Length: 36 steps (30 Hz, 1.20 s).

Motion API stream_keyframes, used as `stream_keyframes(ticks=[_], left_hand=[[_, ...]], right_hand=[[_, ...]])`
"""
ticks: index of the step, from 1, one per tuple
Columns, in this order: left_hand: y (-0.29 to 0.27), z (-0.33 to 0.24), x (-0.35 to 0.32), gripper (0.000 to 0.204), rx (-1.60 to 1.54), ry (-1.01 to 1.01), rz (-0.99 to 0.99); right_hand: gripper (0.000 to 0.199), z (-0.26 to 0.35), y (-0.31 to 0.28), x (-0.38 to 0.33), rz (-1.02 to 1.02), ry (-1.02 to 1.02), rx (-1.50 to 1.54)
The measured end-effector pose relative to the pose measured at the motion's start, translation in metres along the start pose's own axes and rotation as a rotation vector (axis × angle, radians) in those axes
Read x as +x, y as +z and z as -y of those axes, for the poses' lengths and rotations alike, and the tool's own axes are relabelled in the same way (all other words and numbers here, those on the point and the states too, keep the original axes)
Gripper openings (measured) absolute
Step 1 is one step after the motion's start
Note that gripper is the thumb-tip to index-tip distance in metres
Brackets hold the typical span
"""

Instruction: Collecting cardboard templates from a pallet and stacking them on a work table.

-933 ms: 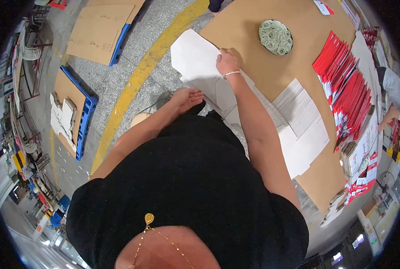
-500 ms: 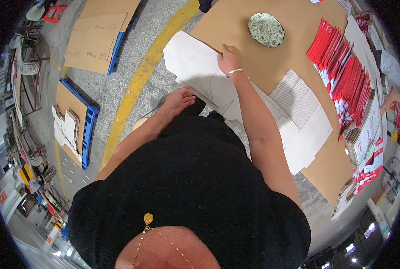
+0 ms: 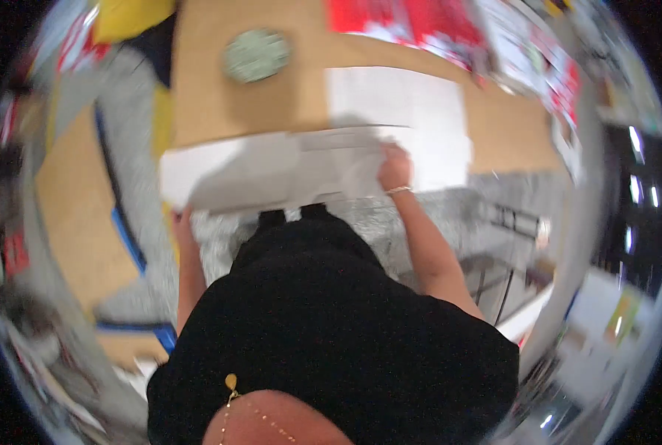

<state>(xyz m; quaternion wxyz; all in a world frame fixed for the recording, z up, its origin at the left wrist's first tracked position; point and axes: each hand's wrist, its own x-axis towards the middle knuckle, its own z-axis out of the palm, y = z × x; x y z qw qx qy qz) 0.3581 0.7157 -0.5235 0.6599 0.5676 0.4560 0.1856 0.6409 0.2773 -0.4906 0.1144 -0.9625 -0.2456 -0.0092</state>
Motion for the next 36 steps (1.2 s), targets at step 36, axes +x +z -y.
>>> stream_keyframes(ticks=[36], left_hand=[[0.168,-0.015,-0.102,0.043,0.475,0.719,-0.042]], right_hand=[[0.058,-0.014,-0.022,-0.017,0.213,-0.164,-0.158]])
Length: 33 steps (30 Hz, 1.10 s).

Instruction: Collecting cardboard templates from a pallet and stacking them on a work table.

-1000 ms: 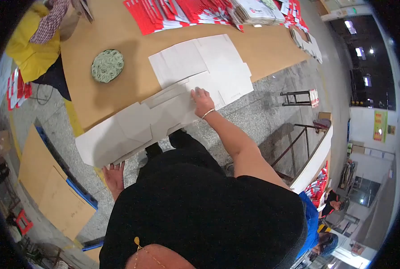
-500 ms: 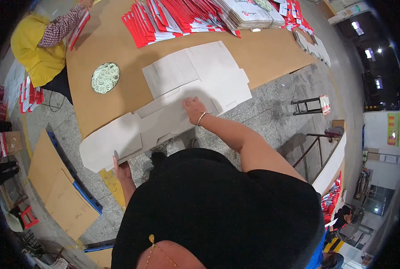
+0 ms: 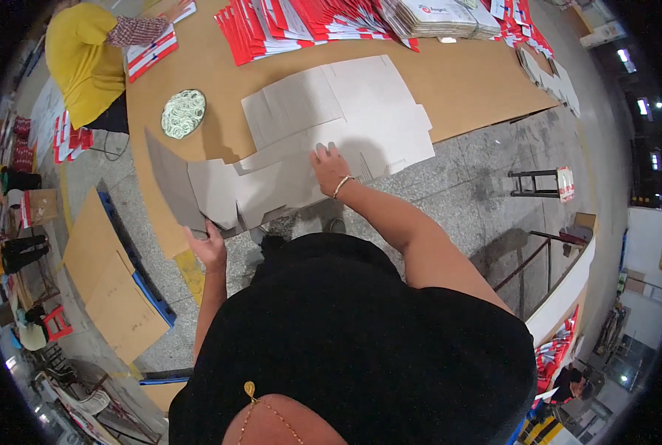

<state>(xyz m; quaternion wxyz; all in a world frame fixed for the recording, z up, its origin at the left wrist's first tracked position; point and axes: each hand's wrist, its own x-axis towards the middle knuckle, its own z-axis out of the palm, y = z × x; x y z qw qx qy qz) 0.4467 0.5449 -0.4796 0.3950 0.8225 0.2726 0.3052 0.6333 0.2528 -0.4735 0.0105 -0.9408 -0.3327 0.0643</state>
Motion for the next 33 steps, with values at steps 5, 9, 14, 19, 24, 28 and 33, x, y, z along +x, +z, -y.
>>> stream_keyframes(ticks=[5,9,14,19,24,28,33], left_hand=[[-0.040,-0.019,0.027,0.058,-1.027,-0.630,0.038],[-0.045,0.020,0.035,0.059,-0.548,-0.796,0.132],[-0.023,0.048,0.043,0.056,-0.199,-0.371,0.085],[-0.015,-0.102,0.054,0.040,0.214,0.444,0.144],[-0.043,-0.018,0.042,0.040,-0.470,-0.457,0.249],[-0.037,0.057,0.020,0.044,-1.263,-0.839,-0.006],[-0.019,0.079,0.012,0.046,-1.142,-0.998,-0.170]], right_hand=[[0.058,-0.007,0.007,-0.006,-0.029,0.052,-0.019],[0.060,-0.009,0.009,-0.006,-0.037,0.054,-0.013],[0.062,-0.006,0.018,-0.002,-0.011,0.072,-0.024],[0.064,-0.020,0.006,-0.010,0.033,0.076,-0.016],[0.063,-0.018,0.007,-0.009,0.045,0.109,-0.040],[0.062,-0.018,0.012,-0.005,-0.005,0.060,-0.034],[0.057,-0.030,0.007,0.013,0.108,0.041,-0.073]])
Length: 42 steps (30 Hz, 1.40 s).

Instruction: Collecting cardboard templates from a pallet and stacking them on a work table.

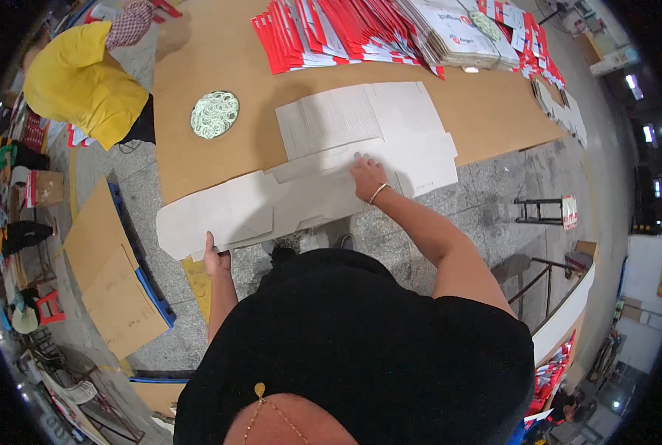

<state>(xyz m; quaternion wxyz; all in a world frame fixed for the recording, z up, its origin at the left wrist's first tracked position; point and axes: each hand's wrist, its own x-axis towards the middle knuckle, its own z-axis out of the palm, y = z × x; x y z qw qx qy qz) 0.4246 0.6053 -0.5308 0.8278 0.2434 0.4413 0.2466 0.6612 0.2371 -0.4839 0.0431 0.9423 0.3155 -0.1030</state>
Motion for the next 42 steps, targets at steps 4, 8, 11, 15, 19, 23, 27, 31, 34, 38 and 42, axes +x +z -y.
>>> stream_keyframes(ticks=[4,8,11,15,19,23,27,31,34,38,42], left_hand=[[-0.002,-0.001,0.006,0.047,0.007,-0.076,-0.015],[-0.009,-0.002,0.006,0.045,0.030,-0.158,-0.044],[-0.005,0.000,0.004,0.044,0.035,-0.133,-0.022],[-0.006,-0.001,0.000,0.043,0.003,-0.119,-0.079],[-0.012,0.001,0.006,0.041,-0.027,-0.133,-0.061],[-0.008,-0.003,0.002,0.045,0.206,-0.103,-0.016],[-0.026,-0.007,0.008,0.051,0.727,0.161,-0.032],[-0.008,-0.011,0.013,0.055,1.020,0.568,0.116],[0.097,-0.012,-0.043,0.051,1.429,1.119,0.294],[0.148,-0.037,-0.100,0.053,1.568,1.186,0.574],[0.090,-0.042,-0.063,0.051,0.293,0.174,0.331]], right_hand=[[0.050,-0.034,-0.014,0.081,-0.327,0.127,0.176],[0.053,-0.024,-0.033,0.156,-0.228,0.362,0.214],[0.064,0.009,-0.032,0.192,0.136,0.535,0.393],[0.070,0.104,-0.033,0.198,0.145,0.552,0.068],[0.073,0.131,-0.030,0.195,0.172,0.315,0.112],[0.074,0.092,-0.013,0.174,0.297,-0.037,0.729],[0.080,0.086,-0.029,0.058,0.059,0.010,0.271],[0.087,0.088,-0.020,0.003,0.136,-0.073,0.092],[0.096,0.070,-0.005,-0.001,0.112,-0.019,0.077],[0.096,0.068,-0.006,-0.001,0.105,-0.034,0.078],[0.096,0.054,-0.004,-0.001,0.161,-0.003,0.100]])
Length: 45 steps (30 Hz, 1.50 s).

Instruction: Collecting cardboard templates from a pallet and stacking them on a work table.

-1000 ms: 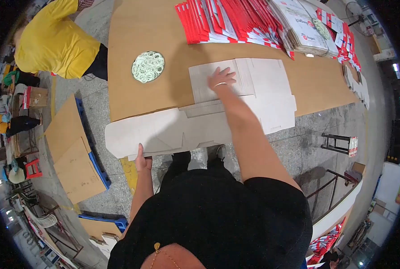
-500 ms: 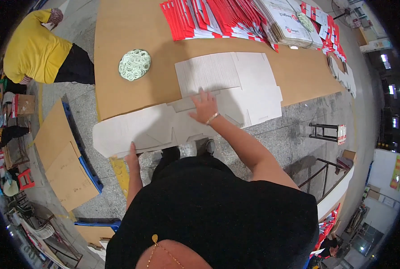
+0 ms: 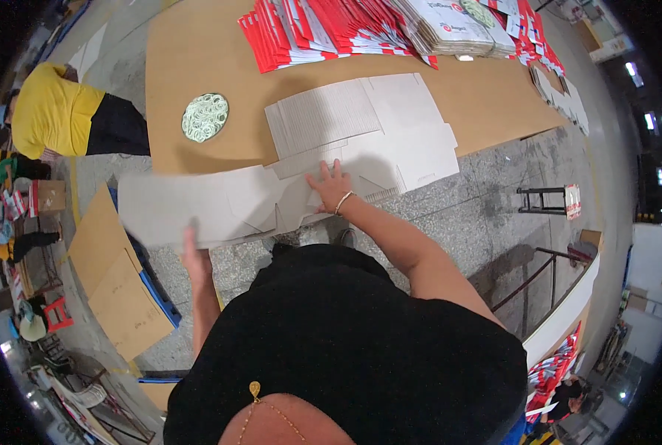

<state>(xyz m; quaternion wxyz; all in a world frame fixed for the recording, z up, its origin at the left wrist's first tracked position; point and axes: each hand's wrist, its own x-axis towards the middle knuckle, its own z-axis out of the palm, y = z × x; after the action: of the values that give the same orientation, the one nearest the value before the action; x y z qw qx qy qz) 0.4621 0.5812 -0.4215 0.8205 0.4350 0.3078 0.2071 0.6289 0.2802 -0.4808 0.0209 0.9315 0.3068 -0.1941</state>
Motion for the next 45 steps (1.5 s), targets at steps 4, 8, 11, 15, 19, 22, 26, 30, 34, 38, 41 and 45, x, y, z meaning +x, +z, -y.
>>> stream_keyframes(ticks=[4,8,11,15,19,22,26,30,34,38,41,45], left_hand=[[-0.060,0.026,0.017,0.050,-0.010,-0.052,-0.234],[-0.130,0.039,0.048,0.052,0.688,0.066,-0.171],[-0.039,0.022,0.035,0.049,1.329,0.478,0.134],[0.038,-0.028,-0.006,0.055,1.468,0.687,0.253],[-0.036,-0.003,0.014,0.059,0.294,0.054,0.045],[-0.057,0.018,0.016,0.055,0.172,-0.033,-0.067],[-0.100,0.033,0.038,0.057,0.676,-0.237,-0.191],[-0.037,0.022,0.043,0.053,1.658,0.323,0.033],[-0.027,0.002,0.032,0.046,1.289,0.596,0.205],[-0.072,0.017,0.027,0.048,0.127,-0.031,-0.042],[-0.089,0.031,0.037,0.048,0.467,-0.262,-0.164],[-0.129,0.022,0.056,0.053,1.375,0.553,0.080]], right_hand=[[0.095,0.006,-0.005,-0.005,0.020,-0.002,-0.016],[0.095,0.022,-0.011,0.001,0.057,-0.053,-0.014],[0.096,0.000,0.001,-0.007,0.042,0.000,-0.022],[0.099,-0.002,0.001,-0.011,-0.006,-0.024,-0.021],[0.099,-0.005,0.002,-0.006,0.003,-0.025,-0.048],[0.100,-0.010,-0.001,-0.010,-0.002,-0.016,-0.016],[0.100,-0.003,-0.008,-0.007,0.058,-0.008,-0.026],[0.098,-0.013,0.002,-0.010,0.024,0.000,-0.037],[0.098,-0.013,-0.005,-0.011,0.037,-0.003,-0.044],[0.099,-0.021,0.004,-0.012,-0.003,0.011,-0.029],[0.100,-0.020,0.003,-0.012,-0.014,0.021,-0.041],[0.099,-0.002,0.001,-0.002,-0.046,-0.070,-0.038]])
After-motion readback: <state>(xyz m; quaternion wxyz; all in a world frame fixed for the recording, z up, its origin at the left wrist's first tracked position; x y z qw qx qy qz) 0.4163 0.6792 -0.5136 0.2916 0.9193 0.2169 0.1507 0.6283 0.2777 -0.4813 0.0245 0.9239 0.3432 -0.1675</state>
